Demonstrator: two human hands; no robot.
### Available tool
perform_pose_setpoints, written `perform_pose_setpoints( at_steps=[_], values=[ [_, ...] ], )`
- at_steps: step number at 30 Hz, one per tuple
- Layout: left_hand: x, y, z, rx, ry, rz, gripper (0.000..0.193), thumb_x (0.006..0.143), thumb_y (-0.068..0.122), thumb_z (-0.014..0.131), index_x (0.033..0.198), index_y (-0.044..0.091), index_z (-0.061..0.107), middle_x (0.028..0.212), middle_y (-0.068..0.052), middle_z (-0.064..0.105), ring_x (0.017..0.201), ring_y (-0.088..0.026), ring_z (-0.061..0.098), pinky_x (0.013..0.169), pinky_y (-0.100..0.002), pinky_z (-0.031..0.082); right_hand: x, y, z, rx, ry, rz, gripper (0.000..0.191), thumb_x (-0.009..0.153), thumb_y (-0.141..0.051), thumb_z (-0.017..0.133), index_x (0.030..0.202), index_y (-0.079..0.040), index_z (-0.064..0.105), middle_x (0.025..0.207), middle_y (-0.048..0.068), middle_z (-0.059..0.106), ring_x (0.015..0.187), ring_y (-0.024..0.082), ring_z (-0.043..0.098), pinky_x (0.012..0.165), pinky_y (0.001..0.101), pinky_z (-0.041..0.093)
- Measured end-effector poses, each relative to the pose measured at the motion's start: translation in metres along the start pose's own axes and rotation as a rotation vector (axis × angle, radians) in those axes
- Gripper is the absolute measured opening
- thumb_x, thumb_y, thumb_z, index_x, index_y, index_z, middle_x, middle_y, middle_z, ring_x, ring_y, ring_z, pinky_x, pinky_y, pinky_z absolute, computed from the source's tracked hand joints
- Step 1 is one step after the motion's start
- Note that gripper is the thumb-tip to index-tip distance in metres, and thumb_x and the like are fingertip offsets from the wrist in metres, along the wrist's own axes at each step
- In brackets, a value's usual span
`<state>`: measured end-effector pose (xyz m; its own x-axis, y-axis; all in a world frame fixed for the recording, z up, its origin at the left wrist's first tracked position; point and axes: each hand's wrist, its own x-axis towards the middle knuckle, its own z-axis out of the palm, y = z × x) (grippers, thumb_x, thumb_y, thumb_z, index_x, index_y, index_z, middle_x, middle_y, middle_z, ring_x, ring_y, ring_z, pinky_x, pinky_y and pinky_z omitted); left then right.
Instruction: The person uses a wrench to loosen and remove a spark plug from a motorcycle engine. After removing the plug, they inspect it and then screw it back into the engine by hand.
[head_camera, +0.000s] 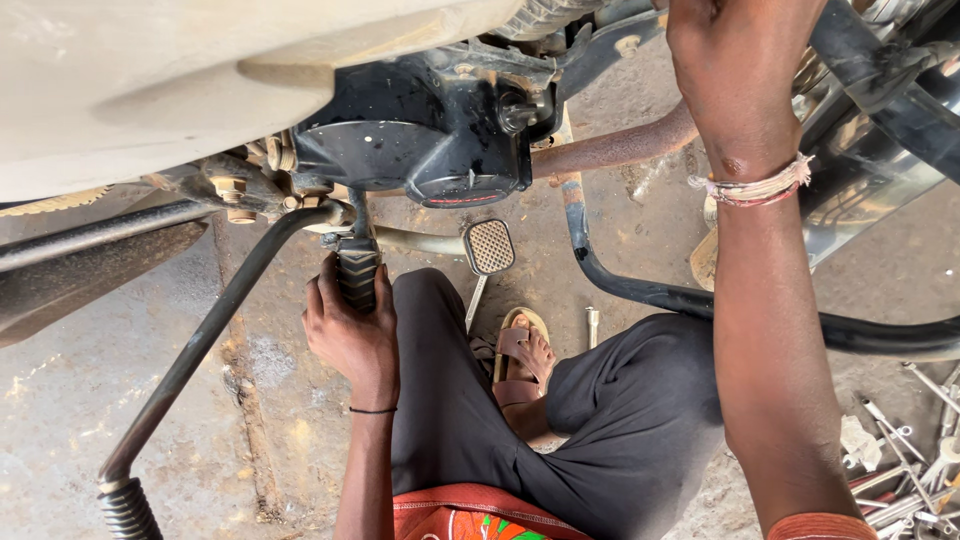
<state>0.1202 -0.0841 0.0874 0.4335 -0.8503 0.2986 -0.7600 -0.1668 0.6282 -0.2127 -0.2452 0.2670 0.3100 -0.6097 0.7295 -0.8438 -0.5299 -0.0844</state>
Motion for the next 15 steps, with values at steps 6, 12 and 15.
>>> perform_pose_setpoints(
  at_steps=[6, 12, 15],
  values=[
    [0.0, 0.0, 0.002, 0.0, 0.023, -0.004, 0.055, 0.089, 0.034, 0.084, 0.132, 0.005, 0.067, 0.109, -0.016, 0.068, 0.092, -0.039, 0.067, 0.078, -0.049, 0.053, 0.003, -0.01, -0.013, -0.025, -0.038, -0.079, 0.012, 0.097, 0.016, 0.059, 0.094, 0.005, 0.062, 0.076, 0.012, 0.058, 0.067, 0.027, 0.054, 0.07, 0.0392, 0.042],
    [-0.001, -0.002, 0.002, 0.015, 0.014, 0.029, 0.056, 0.092, 0.035, 0.083, 0.134, 0.003, 0.065, 0.108, -0.016, 0.068, 0.091, -0.039, 0.067, 0.076, -0.049, 0.052, 0.018, -0.034, -0.029, -0.093, -0.046, -0.125, 0.012, 0.102, 0.011, 0.062, 0.096, 0.002, 0.065, 0.079, 0.012, 0.062, 0.071, 0.027, 0.058, 0.07, 0.0393, 0.043],
    [0.001, -0.006, 0.003, 0.004, -0.002, 0.028, 0.055, 0.09, 0.035, 0.082, 0.131, 0.002, 0.065, 0.107, -0.018, 0.069, 0.083, -0.038, 0.066, 0.07, -0.047, 0.052, 0.018, -0.03, -0.031, -0.431, 0.013, -0.271, 0.014, 0.094, -0.003, 0.079, 0.086, -0.003, 0.067, 0.067, 0.007, 0.062, 0.065, 0.027, 0.06, 0.063, 0.0415, 0.046]
  ],
)
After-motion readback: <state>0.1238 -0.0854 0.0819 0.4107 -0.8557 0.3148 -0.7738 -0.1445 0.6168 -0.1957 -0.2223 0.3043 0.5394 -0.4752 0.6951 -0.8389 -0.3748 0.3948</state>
